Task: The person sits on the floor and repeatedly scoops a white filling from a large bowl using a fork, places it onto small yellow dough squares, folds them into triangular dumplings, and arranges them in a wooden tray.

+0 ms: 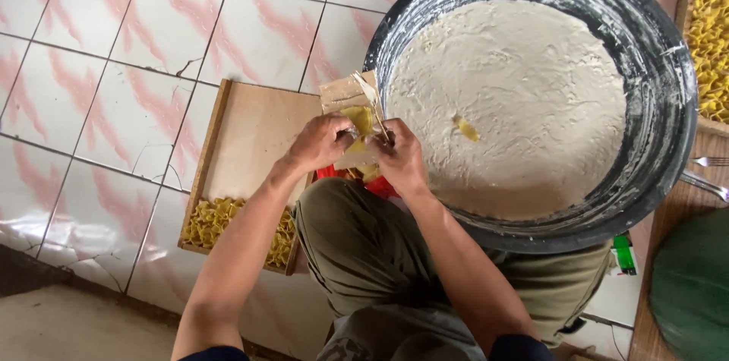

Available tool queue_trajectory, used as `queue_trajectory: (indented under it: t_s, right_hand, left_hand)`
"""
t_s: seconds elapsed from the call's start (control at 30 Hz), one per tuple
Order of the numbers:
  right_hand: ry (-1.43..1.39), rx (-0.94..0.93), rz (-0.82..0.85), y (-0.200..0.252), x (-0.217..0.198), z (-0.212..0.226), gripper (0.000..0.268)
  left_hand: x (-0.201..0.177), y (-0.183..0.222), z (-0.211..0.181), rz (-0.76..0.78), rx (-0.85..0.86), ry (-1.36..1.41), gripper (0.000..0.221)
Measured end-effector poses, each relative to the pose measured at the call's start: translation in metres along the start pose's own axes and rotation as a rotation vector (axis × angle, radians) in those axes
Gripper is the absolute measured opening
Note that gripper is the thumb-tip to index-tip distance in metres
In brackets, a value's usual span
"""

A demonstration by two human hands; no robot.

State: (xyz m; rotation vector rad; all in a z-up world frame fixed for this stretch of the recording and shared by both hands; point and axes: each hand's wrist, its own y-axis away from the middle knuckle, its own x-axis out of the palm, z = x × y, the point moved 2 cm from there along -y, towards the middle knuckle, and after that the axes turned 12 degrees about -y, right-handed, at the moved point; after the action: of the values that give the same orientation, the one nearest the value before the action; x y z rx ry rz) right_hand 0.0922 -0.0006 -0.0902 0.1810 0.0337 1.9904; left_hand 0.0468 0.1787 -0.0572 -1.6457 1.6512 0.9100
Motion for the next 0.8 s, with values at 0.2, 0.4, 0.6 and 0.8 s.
queue_trajectory:
  t_s: [0.2,0.4,0.6,0.8]
  right_hand:
    - [-0.111,0.066,-0.058,-0.01,0.01,-0.005,0.029]
    - [-0.169,0.077,-0.021,-0.02,0.007,-0.019,0.035]
    - [-0.24,0.118,-0.012,-0.023,0.01,-0.029,0.039]
    - [-0.383,0.117,-0.032,-0.014,0.03,0.007,0.043]
  left_hand:
    - [0.005,0.002,0.011,-0.064,0.08,0.027,0.005]
    - [0.009,0.004,0.019,-0.086,0.098,0.077,0.005]
    - [0.009,0.007,0.02,-0.085,0.098,0.127,0.008]
    - [-0.016,0.016,-0.005,-0.141,0.084,0.263,0.013]
